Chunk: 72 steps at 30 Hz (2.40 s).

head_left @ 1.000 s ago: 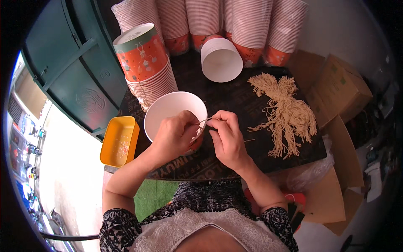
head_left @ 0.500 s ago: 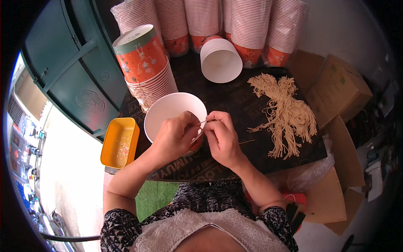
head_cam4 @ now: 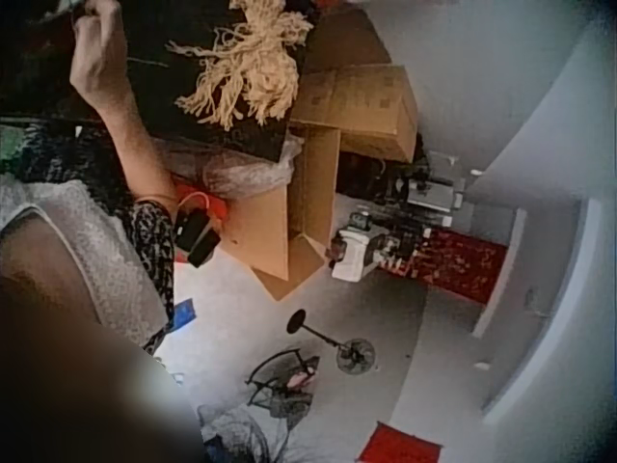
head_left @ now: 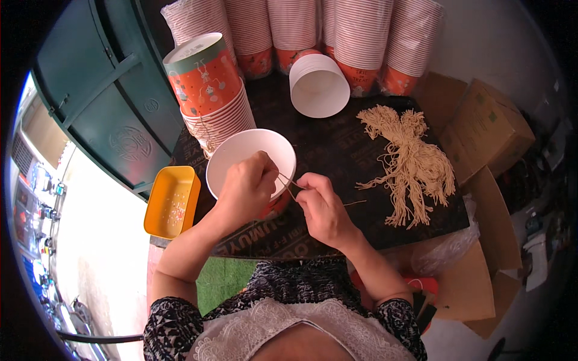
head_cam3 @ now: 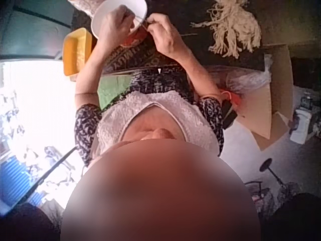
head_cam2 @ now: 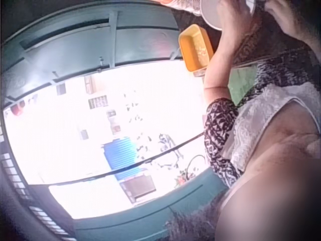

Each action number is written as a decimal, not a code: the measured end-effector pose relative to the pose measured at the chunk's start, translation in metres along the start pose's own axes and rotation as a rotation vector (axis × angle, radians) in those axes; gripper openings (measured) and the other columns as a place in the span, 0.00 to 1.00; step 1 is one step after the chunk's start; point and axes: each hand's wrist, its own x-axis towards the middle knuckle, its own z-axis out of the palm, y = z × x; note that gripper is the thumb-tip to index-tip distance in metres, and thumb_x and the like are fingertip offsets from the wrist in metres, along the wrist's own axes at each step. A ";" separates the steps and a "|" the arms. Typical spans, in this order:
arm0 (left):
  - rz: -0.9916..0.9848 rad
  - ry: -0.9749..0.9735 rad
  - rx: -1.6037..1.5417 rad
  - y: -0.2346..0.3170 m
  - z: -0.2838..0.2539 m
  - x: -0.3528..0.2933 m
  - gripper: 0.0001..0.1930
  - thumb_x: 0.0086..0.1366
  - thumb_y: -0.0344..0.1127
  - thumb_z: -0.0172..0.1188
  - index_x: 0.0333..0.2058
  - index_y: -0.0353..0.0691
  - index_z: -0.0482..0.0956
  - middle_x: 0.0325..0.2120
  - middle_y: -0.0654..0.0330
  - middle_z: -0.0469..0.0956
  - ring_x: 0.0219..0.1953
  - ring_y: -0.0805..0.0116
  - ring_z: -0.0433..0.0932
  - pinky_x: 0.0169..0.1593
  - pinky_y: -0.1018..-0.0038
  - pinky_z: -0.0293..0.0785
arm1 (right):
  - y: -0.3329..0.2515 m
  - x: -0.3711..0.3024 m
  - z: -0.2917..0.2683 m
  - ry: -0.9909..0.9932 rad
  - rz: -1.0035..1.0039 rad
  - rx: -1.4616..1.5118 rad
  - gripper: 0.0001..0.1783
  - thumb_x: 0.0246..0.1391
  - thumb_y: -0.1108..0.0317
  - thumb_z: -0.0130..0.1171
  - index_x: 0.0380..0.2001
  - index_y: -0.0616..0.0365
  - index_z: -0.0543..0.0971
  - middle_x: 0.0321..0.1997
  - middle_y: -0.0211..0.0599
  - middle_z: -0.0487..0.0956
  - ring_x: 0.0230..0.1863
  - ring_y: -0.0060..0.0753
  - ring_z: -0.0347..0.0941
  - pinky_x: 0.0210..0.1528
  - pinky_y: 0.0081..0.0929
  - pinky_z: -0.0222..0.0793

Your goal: Attaching thin strings to paper buckets/cups for packaging purposes.

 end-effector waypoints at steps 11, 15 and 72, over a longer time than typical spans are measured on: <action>0.013 0.033 0.017 0.004 0.000 0.002 0.04 0.58 0.26 0.59 0.29 0.30 0.78 0.23 0.46 0.80 0.28 0.49 0.81 0.32 0.62 0.75 | -0.008 0.001 0.009 0.042 0.386 0.253 0.08 0.59 0.73 0.58 0.41 0.65 0.74 0.44 0.43 0.72 0.35 0.37 0.75 0.36 0.33 0.71; 0.023 0.048 -0.007 -0.011 0.005 0.005 0.05 0.57 0.27 0.59 0.29 0.31 0.78 0.23 0.46 0.80 0.28 0.48 0.81 0.32 0.61 0.76 | -0.001 -0.001 0.016 0.183 0.140 0.089 0.07 0.54 0.79 0.61 0.36 0.64 0.76 0.38 0.43 0.72 0.32 0.43 0.74 0.32 0.35 0.71; 0.286 -0.054 0.014 0.006 -0.007 -0.009 0.05 0.58 0.23 0.60 0.33 0.34 0.75 0.27 0.54 0.78 0.32 0.56 0.79 0.39 0.65 0.74 | -0.018 0.009 0.021 0.316 0.661 0.802 0.08 0.61 0.70 0.59 0.33 0.64 0.82 0.21 0.20 0.72 0.21 0.09 0.59 0.21 0.13 0.52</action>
